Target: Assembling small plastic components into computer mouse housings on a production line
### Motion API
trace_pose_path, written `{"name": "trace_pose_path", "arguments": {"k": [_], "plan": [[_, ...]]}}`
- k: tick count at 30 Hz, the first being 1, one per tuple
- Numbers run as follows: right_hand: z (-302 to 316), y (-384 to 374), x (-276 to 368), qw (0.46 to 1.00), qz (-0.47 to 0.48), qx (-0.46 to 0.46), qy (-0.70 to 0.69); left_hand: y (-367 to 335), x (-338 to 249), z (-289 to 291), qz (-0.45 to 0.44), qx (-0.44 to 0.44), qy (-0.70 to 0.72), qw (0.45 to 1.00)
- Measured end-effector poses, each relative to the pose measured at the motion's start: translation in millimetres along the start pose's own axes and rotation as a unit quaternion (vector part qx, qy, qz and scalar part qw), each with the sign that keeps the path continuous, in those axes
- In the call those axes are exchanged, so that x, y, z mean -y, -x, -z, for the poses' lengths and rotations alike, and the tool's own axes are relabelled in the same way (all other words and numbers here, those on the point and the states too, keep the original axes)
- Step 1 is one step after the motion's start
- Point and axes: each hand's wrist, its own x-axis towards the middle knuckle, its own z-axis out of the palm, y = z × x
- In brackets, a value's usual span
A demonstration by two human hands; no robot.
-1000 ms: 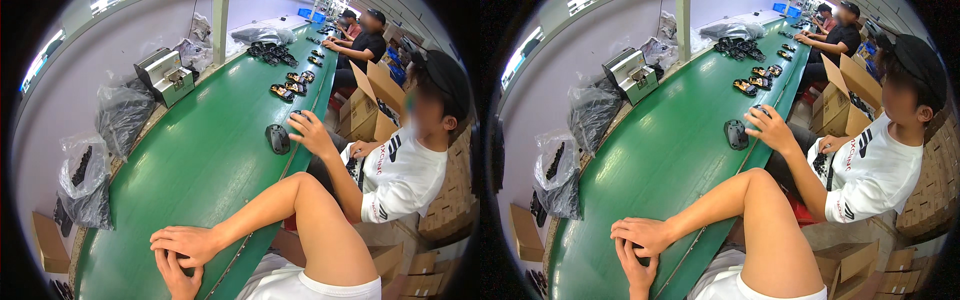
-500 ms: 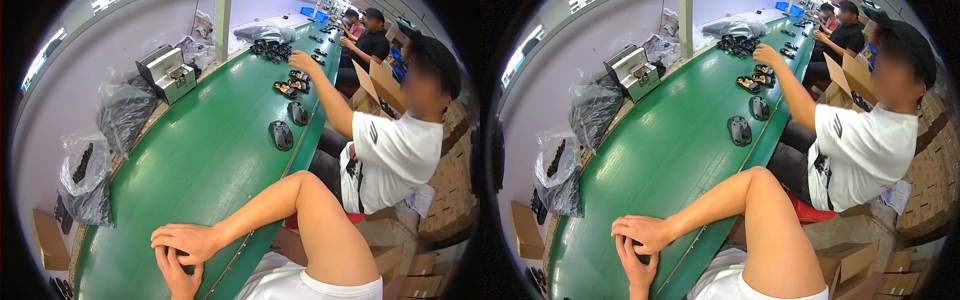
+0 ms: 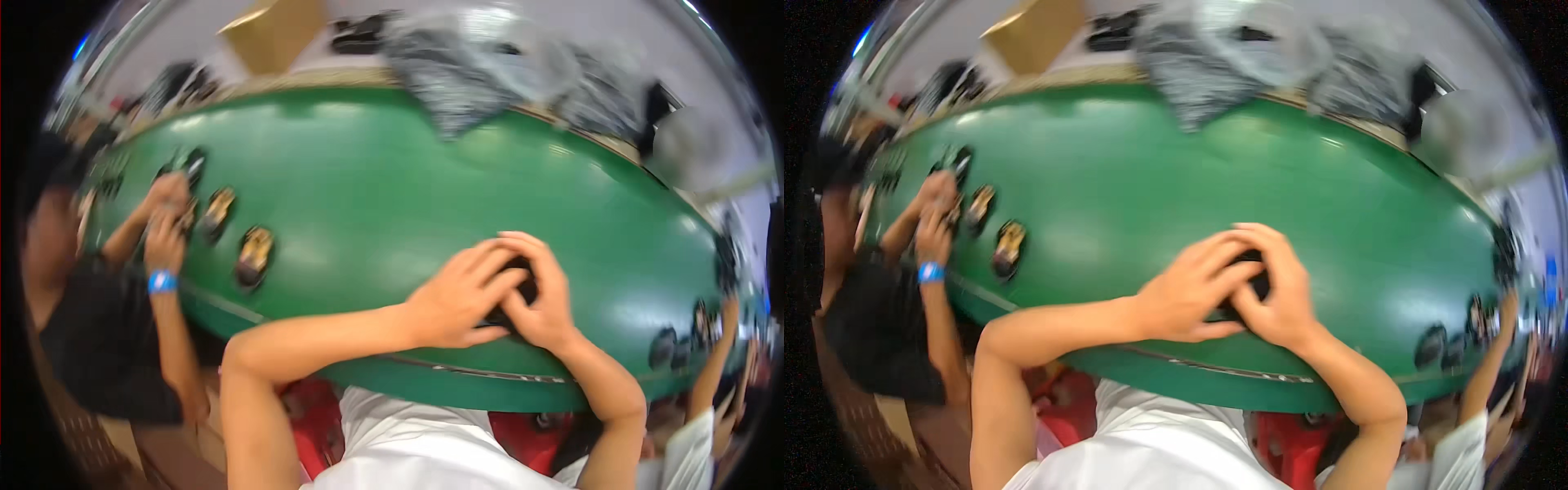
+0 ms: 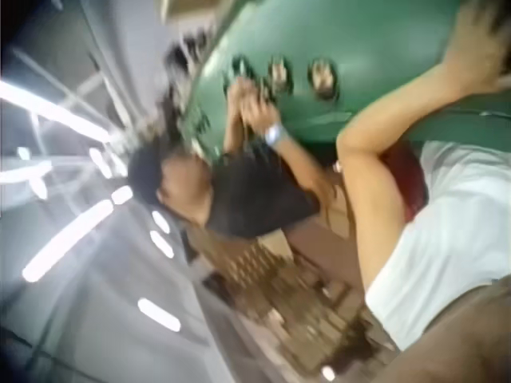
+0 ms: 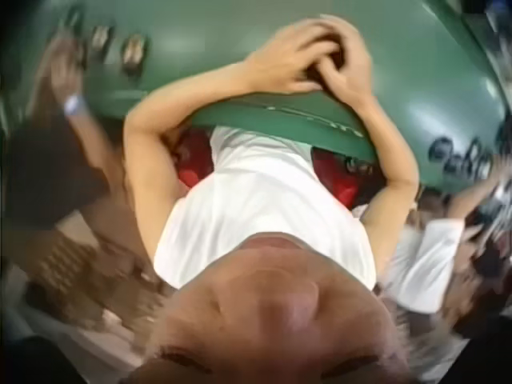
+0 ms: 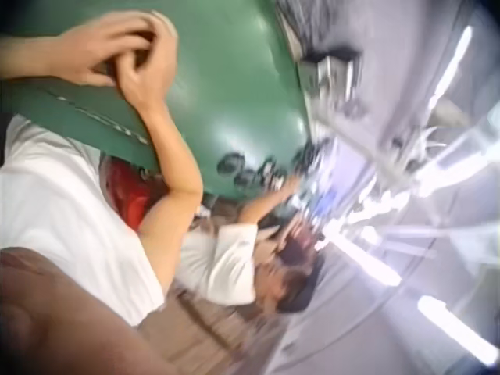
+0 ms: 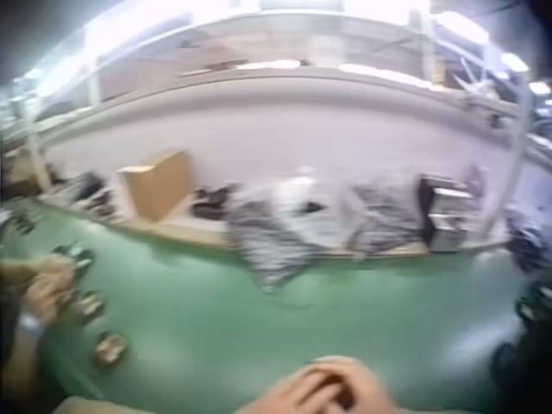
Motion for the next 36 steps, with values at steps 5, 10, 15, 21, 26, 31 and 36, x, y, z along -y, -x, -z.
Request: {"name": "trace_pose_path", "arguments": {"k": [5, 10, 15, 21, 26, 31, 36], "plan": [[-5.6, -3.2, -1.6, 0.995, -0.061, 0.054, -0.057, 15.7, 5.3, 11.6, -0.012, -0.077, -0.020, 0.997], [18.3, -2.6, -7.5, 0.993, -0.093, 0.073, 0.012, 55.4, 13.0, 87.6, 0.038, -0.135, -0.183, 0.973], [17.9, -13.5, 4.4, 0.986, -0.033, 0.106, 0.121, 143.0, -0.1, 162.9, 0.318, -0.272, -0.358, 0.834], [27.2, -17.7, 13.3, 0.979, -0.022, 0.127, 0.155, 180.0, -0.5, 147.6, 0.445, -0.241, -0.356, 0.786], [30.7, -24.1, 14.9, 0.978, -0.021, 0.138, 0.156, 142.2, -0.9, 128.3, 0.423, -0.164, -0.335, 0.826], [29.4, -27.6, 10.2, 0.979, -0.001, 0.128, 0.160, 107.1, 8.5, 108.2, 0.320, -0.089, -0.341, 0.879], [47.0, -31.8, 14.9, 0.980, -0.017, 0.121, 0.157, 71.3, 2.3, 90.4, 0.226, -0.039, -0.314, 0.921]]}}
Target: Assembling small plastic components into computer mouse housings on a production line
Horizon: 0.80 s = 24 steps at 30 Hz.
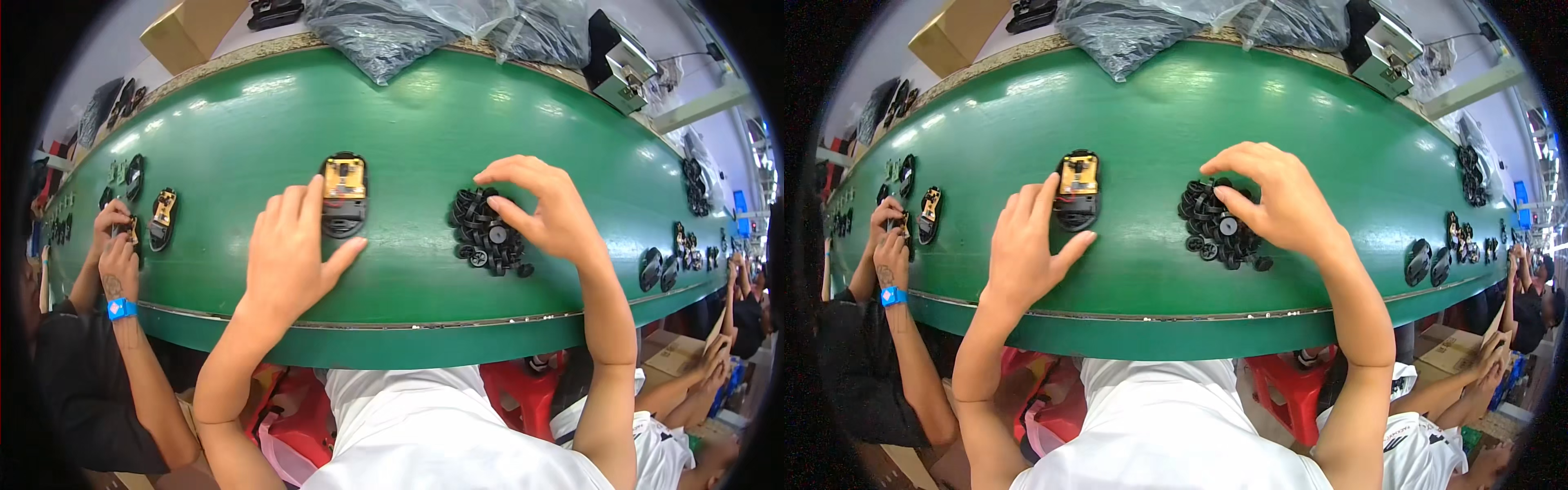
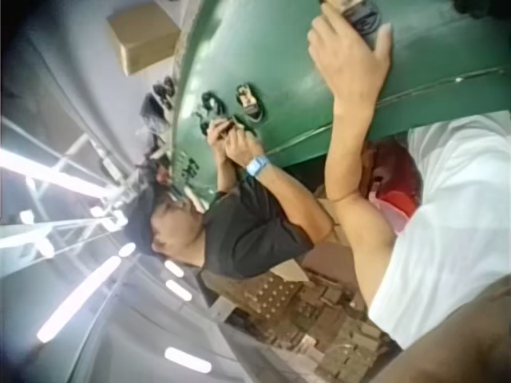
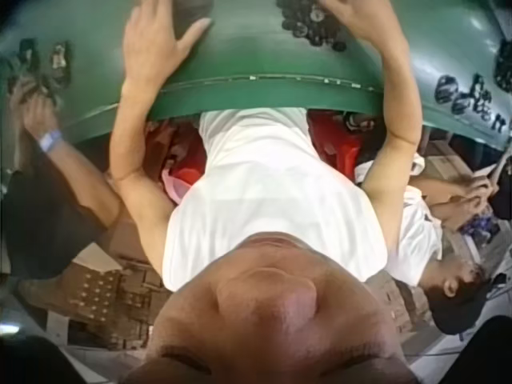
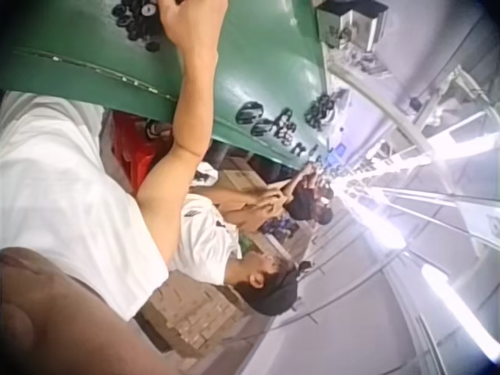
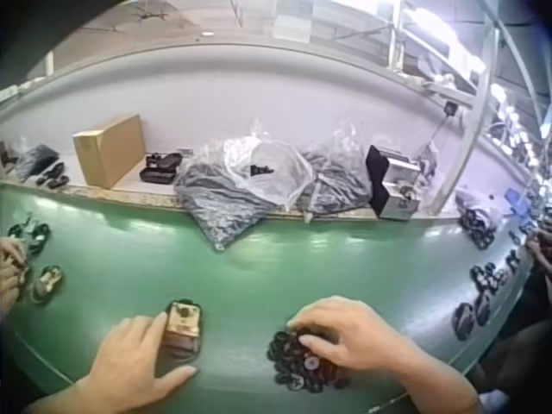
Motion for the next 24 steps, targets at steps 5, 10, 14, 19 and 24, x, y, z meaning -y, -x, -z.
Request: {"name": "trace_pose_path", "arguments": {"k": [5, 10, 14, 19, 24], "plan": [[-2.8, -12.8, 3.7, 0.996, -0.015, 0.036, 0.074, -19.1, -18.1, 2.6, -0.051, 0.012, 0.057, 0.997], [-5.6, -23.6, 2.7, 0.994, -0.047, 0.086, 0.057, -54.2, 5.0, -17.9, -0.073, -0.016, 0.209, 0.975], [-2.2, -27.2, -3.1, 0.992, -0.010, 0.108, 0.065, -58.5, 14.7, -37.5, -0.106, -0.041, 0.249, 0.962], [1.1, -24.1, -4.0, 0.991, 0.007, 0.114, 0.076, -59.0, 14.0, -47.0, -0.150, -0.045, 0.206, 0.966], [-4.4, -29.3, -12.7, 0.994, 0.014, 0.106, 0.004, -56.7, 18.6, -43.4, -0.142, -0.040, 0.217, 0.965]]}}
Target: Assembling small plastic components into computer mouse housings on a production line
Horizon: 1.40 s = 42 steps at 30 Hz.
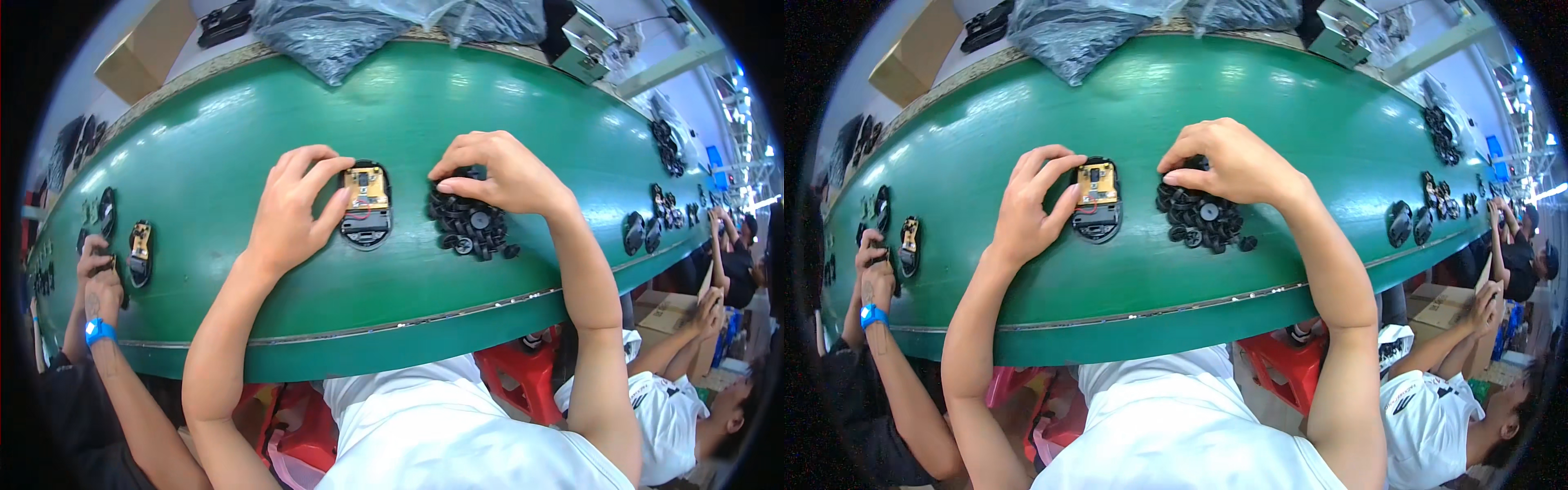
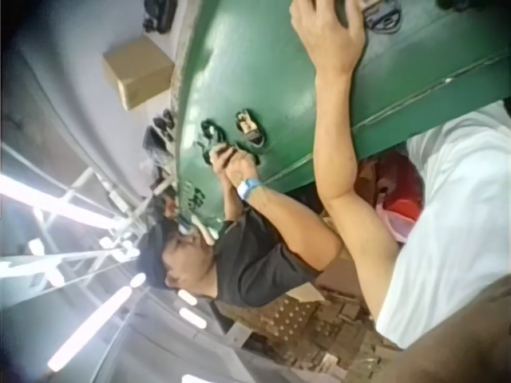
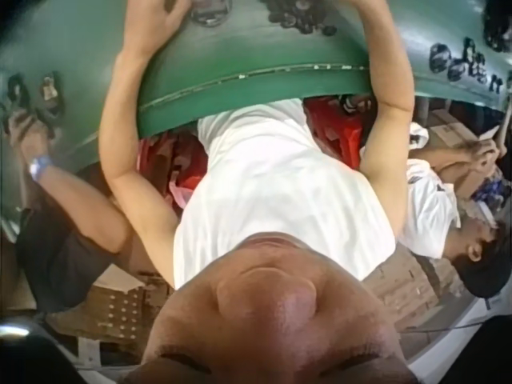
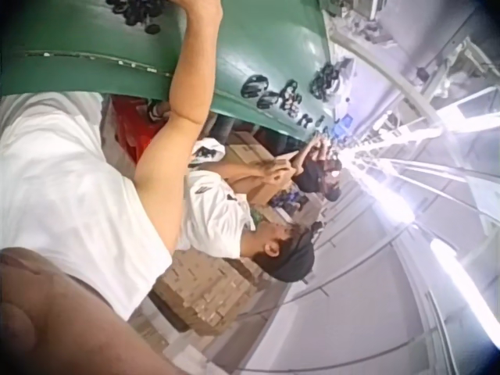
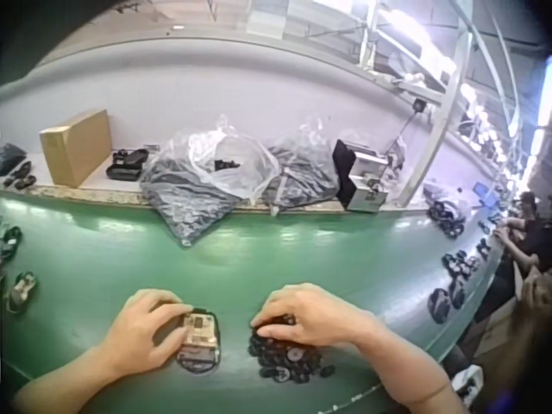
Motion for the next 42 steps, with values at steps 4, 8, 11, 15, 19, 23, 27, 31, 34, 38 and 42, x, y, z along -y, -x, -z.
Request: {"name": "trace_pose_path", "arguments": {"k": [4, 8, 11, 15, 19, 23, 27, 31, 34, 38, 42], "plan": [[6.2, 10.8, -4.8, 1.000, 0.007, -0.028, 0.012, -6.9, -7.7, -5.1, 0.001, 0.009, 0.013, 1.000], [-1.4, 6.3, -12.0, 0.999, 0.012, -0.021, -0.024, -1.6, -6.4, -3.1, 0.017, 0.019, 0.012, 1.000], [-6.1, 2.6, -11.9, 0.997, 0.030, -0.072, -0.017, -0.3, -11.4, 3.7, 0.019, 0.010, 0.006, 1.000], [-20.7, 2.0, 14.3, 0.957, 0.070, -0.263, -0.097, -12.2, -35.0, 6.8, -0.028, -0.051, 0.012, 0.998], [-50.0, -2.2, 53.1, 0.915, 0.078, -0.299, -0.259, 0.0, -55.6, 6.3, -0.060, -0.050, 0.018, 0.997], [-62.4, 3.7, 69.2, 0.895, 0.045, -0.272, -0.352, 7.7, -54.5, 8.9, -0.057, -0.079, 0.067, 0.993], [-61.4, 13.7, 68.0, 0.878, 0.011, -0.210, -0.430, 16.7, -56.5, 3.3, -0.057, -0.084, 0.145, 0.984], [-58.7, 8.4, 71.2, 0.889, 0.044, -0.179, -0.419, 24.7, -54.3, 9.7, -0.056, -0.100, 0.128, 0.985], [-55.3, 8.7, 70.4, 0.900, 0.029, -0.166, -0.402, 24.2, -53.8, 8.9, -0.065, -0.088, 0.103, 0.989], [-59.7, -1.2, 66.9, 0.898, 0.036, -0.131, -0.419, 25.7, -54.3, 14.3, -0.085, -0.089, 0.058, 0.991], [-41.1, 27.7, 65.8, 0.910, -0.048, -0.122, -0.394, 3.7, -69.3, -7.8, -0.124, -0.086, 0.072, 0.986]]}}
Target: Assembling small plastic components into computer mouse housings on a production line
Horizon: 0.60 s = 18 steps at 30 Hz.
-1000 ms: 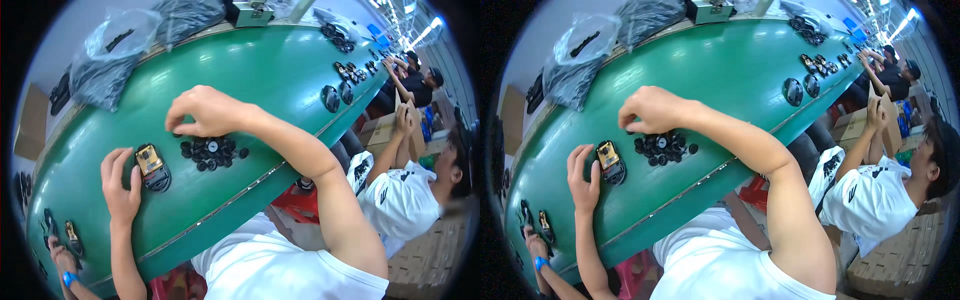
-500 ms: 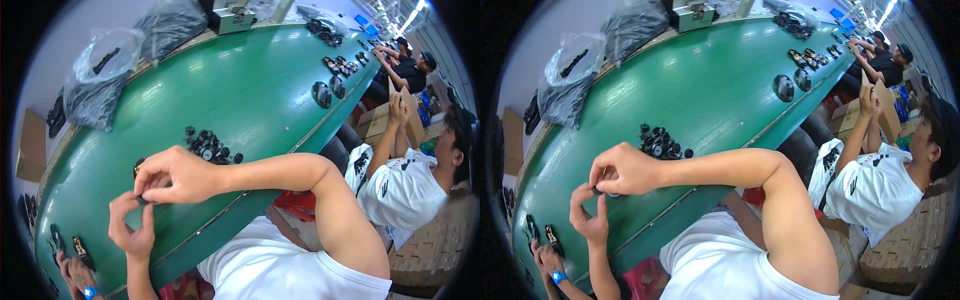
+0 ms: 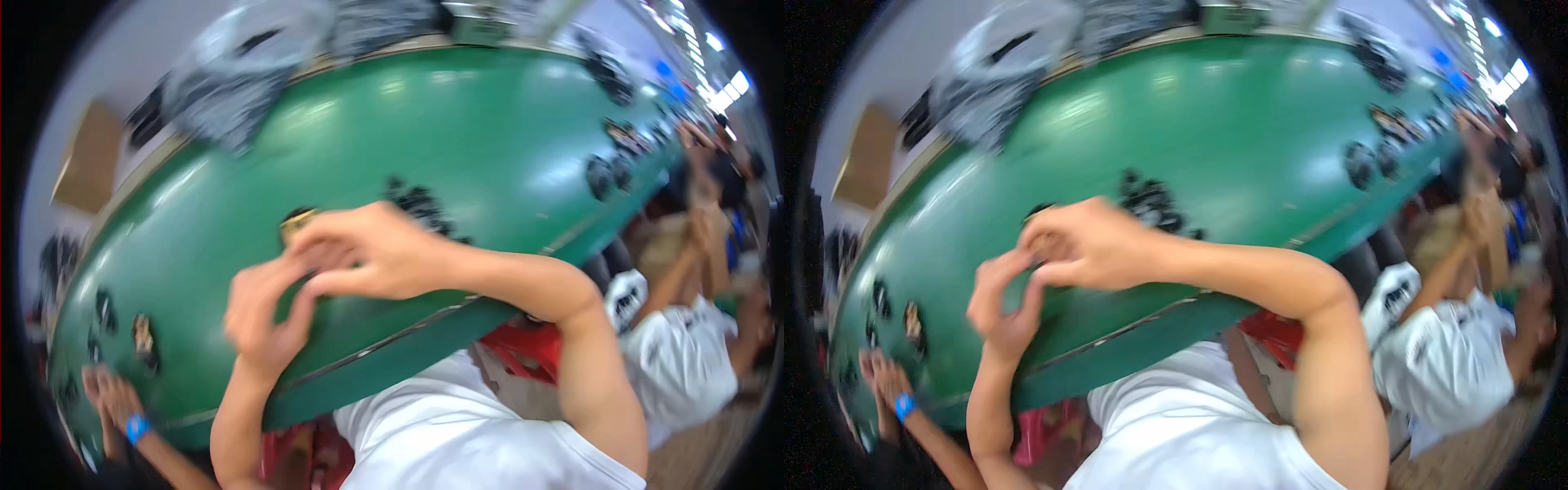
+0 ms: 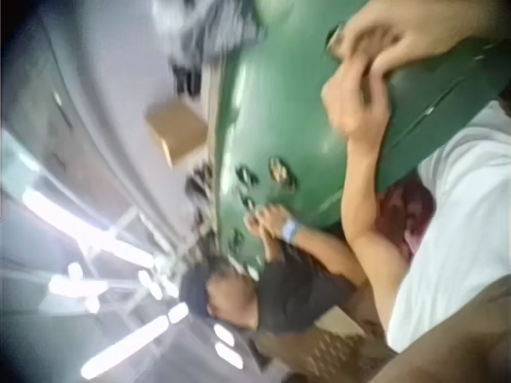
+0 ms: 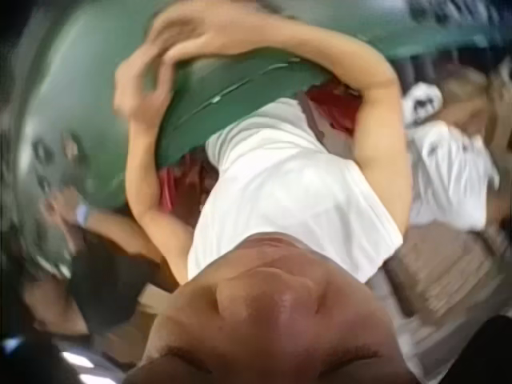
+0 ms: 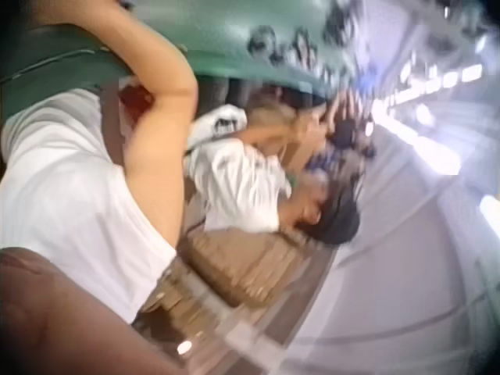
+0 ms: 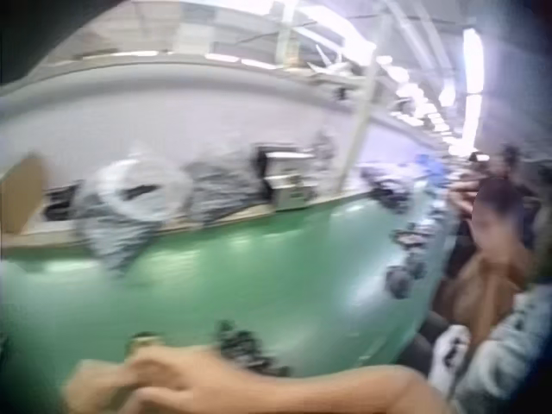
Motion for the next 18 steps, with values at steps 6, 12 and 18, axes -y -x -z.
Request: {"name": "trace_pose_path", "arguments": {"k": [6, 12, 18], "plan": [[-12.3, -10.9, -3.2, 0.999, 0.004, -0.008, 0.035, 14.8, 8.8, 9.7, 0.027, -0.033, 0.014, 0.999], [-4.0, -21.0, -11.5, 0.939, 0.175, -0.099, 0.281, 10.7, 16.2, 2.8, 0.109, -0.042, 0.061, 0.991], [3.7, -39.1, -21.5, 0.903, 0.143, -0.081, 0.397, 1.9, 56.2, -8.2, 0.116, 0.035, -0.009, 0.993]]}}
